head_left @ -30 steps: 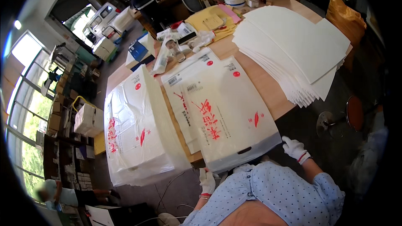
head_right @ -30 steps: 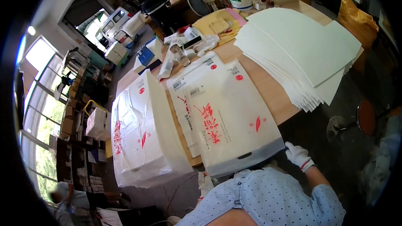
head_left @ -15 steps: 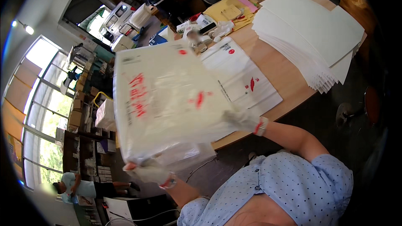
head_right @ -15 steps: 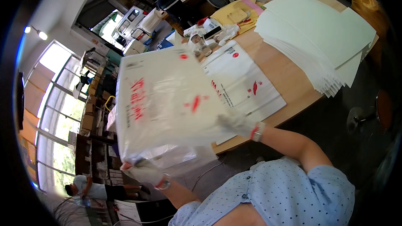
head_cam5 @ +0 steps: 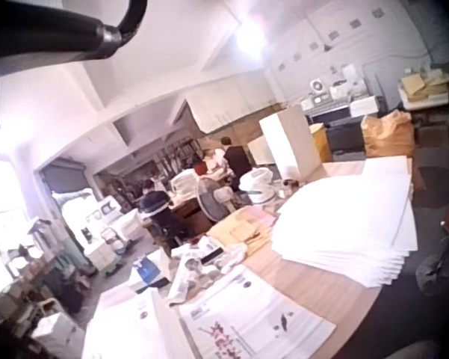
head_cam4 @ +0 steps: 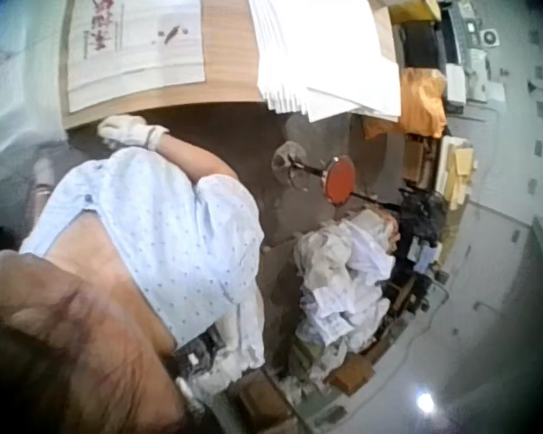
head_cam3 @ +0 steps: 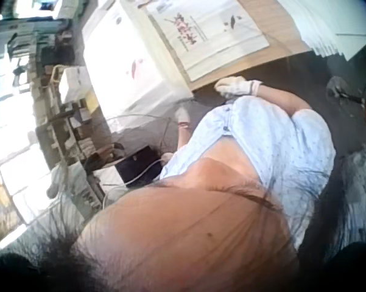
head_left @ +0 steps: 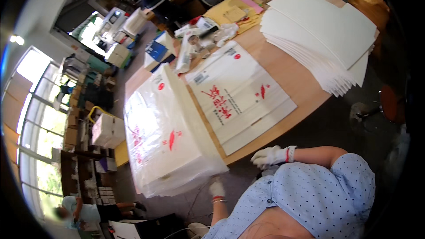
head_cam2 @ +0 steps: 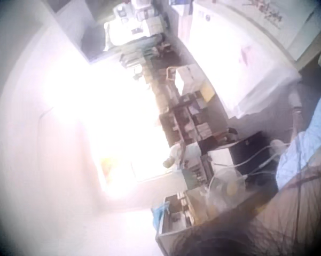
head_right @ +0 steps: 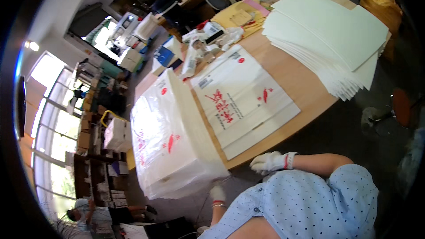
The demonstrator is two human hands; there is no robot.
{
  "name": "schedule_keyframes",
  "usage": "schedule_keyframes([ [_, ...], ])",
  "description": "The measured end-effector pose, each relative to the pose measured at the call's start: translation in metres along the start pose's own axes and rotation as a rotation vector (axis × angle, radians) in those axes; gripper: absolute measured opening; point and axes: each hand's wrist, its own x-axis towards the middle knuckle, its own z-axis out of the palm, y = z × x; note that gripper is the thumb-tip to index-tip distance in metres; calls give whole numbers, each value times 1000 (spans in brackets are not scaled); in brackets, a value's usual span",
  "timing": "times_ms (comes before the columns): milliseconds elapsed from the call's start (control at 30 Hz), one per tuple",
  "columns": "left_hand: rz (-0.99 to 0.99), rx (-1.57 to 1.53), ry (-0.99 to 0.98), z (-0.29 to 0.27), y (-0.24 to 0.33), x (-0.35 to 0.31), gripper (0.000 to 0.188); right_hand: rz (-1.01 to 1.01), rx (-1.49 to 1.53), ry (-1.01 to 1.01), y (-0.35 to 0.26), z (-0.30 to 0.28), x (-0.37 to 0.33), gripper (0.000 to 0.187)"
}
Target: The person repeatedly picks up white rectangular sheets from a stack on the table and places them into white plastic bags with red text. The person continues this one-by-one packing process throughout the clip, handling the sheets and bags with gloved hands.
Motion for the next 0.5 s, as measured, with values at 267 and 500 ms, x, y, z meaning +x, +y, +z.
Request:
schedule_keyframes([
  [267, 407, -415, 300, -131, 281, 136, 20, 112, 342, 738, 103, -84, -90, 25],
  [500, 277, -648, -351, -154, 268, 181, 30, 72, 342, 558, 82, -73, -65, 24],
])
